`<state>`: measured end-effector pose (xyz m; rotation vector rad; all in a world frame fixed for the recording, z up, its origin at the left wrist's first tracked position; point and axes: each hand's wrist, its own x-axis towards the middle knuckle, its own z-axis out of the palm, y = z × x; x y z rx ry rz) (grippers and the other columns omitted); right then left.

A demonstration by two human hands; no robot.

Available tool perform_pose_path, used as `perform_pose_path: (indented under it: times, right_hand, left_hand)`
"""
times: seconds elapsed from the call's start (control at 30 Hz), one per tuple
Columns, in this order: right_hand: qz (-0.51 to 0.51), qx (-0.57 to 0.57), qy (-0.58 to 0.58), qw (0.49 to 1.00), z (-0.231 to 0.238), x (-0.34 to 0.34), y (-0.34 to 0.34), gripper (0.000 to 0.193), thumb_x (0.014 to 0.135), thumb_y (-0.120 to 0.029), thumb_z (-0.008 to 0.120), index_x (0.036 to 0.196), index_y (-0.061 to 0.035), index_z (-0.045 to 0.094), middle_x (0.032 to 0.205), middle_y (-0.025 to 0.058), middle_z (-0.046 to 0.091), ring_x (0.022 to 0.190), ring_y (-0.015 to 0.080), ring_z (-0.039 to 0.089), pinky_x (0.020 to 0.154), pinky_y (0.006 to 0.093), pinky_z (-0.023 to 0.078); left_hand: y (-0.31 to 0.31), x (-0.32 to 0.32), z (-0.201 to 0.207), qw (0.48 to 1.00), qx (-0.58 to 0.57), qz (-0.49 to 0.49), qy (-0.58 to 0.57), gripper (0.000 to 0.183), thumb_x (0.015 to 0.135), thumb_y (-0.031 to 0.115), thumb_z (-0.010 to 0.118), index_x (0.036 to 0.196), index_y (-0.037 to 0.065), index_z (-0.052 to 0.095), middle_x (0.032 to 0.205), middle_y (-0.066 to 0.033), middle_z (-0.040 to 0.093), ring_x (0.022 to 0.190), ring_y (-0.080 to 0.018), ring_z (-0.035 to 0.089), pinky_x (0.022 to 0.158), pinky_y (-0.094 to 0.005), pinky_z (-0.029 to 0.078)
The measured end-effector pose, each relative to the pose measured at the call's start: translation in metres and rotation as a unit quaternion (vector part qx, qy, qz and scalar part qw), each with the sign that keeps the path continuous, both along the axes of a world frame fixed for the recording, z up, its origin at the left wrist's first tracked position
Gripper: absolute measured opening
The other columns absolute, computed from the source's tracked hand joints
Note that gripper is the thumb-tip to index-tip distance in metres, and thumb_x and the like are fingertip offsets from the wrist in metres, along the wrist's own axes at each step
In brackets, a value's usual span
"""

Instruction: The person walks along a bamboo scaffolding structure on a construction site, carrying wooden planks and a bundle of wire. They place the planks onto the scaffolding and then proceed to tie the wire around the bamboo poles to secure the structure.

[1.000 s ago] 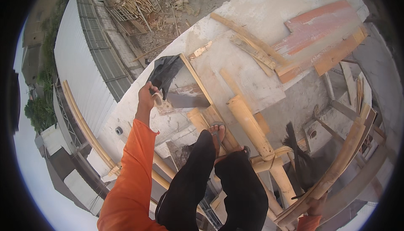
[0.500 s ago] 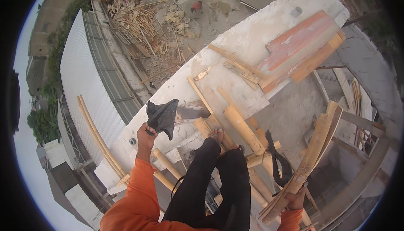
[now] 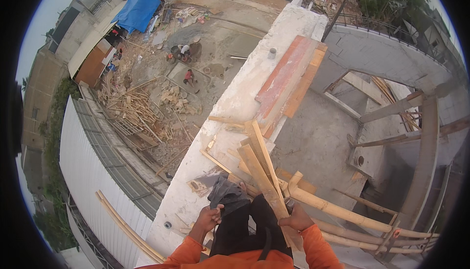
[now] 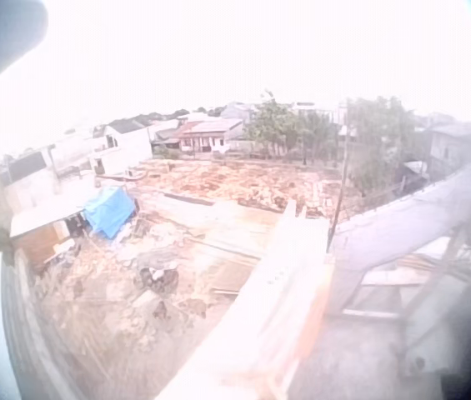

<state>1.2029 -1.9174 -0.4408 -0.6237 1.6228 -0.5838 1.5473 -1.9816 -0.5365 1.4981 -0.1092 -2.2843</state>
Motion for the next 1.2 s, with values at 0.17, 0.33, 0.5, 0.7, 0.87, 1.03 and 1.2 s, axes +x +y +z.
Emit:
perform_pose_path:
  times: [0.17,0.33,0.5,0.7,0.87,1.03,1.2]
  right_hand:
    - [0.055,-0.035,-0.078,0.995,0.028,0.019,0.008,0.066,0.058,-0.014,0.076,0.117,0.0019,0.051,0.096,0.0131,0.062,0.088,0.0217,0.059,0.08,0.0312,0.047]
    - [0.111,-0.094,-0.097,0.985,0.074,0.024,0.003,0.062,0.059,-0.013,0.069,0.117,0.0005,0.051,0.093,0.0167,0.063,0.088,0.0287,0.061,0.076,0.0356,0.047]
    - [0.062,-0.184,0.015,0.981,0.061,0.025,0.026,0.058,0.058,-0.014,0.069,0.111,0.001,0.051,0.089,0.0206,0.062,0.084,0.0325,0.061,0.074,0.0384,0.048]
    - [0.01,-0.186,0.012,0.982,0.09,0.01,0.038,0.058,0.059,-0.016,0.07,0.112,0.0022,0.052,0.094,0.0236,0.062,0.089,0.039,0.061,0.078,0.0413,0.047]
    - [-0.107,-0.175,0.125,0.971,0.05,0.041,0.073,0.049,0.061,-0.015,0.069,0.106,0.0012,0.055,0.093,0.0227,0.063,0.092,0.0382,0.06,0.082,0.042,0.046]
    - [-0.22,-0.097,0.109,0.964,0.086,0.026,0.114,0.053,0.062,-0.015,0.068,0.11,0.002,0.053,0.09,0.0226,0.063,0.088,0.0373,0.062,0.078,0.0414,0.048]
    - [-0.357,-0.004,0.223,0.907,0.102,0.026,0.187,0.059,0.059,-0.014,0.068,0.113,0.005,0.052,0.089,0.0235,0.063,0.089,0.037,0.062,0.078,0.0396,0.048]
  left_hand:
    - [0.007,-0.087,0.034,0.991,-0.006,-0.122,0.056,0.034,0.08,0.0,0.061,0.112,0.005,0.053,0.079,-0.0026,0.059,0.058,-0.0085,0.047,0.051,-0.0285,0.04]
    - [0.025,-0.121,0.002,0.978,-0.001,-0.122,0.167,0.034,0.092,0.03,0.053,0.117,0.007,0.051,0.101,-0.0083,0.062,0.074,-0.0162,0.059,0.059,-0.0325,0.048]
    - [0.022,-0.152,0.028,0.942,0.028,-0.137,0.304,0.053,0.094,0.047,0.04,0.124,0.004,0.048,0.12,-0.0178,0.054,0.111,-0.0315,0.055,0.095,-0.0469,0.047]
    - [0.008,-0.167,0.023,0.909,0.133,-0.225,0.325,0.044,0.095,0.041,0.041,0.121,0.006,0.05,0.121,-0.0148,0.055,0.111,-0.0303,0.055,0.094,-0.0456,0.048]
    - [0.009,-0.183,0.03,0.927,0.054,-0.336,0.157,0.036,0.092,0.037,0.046,0.112,0.008,0.056,0.11,-0.0121,0.06,0.096,-0.0262,0.06,0.076,-0.0432,0.053]
    - [-0.022,-0.179,0.029,0.908,-0.003,-0.409,0.09,0.027,0.086,0.029,0.051,0.101,0.007,0.057,0.09,-0.0068,0.061,0.061,-0.0171,0.05,0.051,-0.0316,0.039]
    - [-0.039,-0.168,0.006,0.878,-0.039,-0.478,0.007,0.022,0.085,0.028,0.053,0.092,0.007,0.059,0.082,-0.0071,0.064,0.058,-0.0169,0.049,0.049,-0.031,0.038]
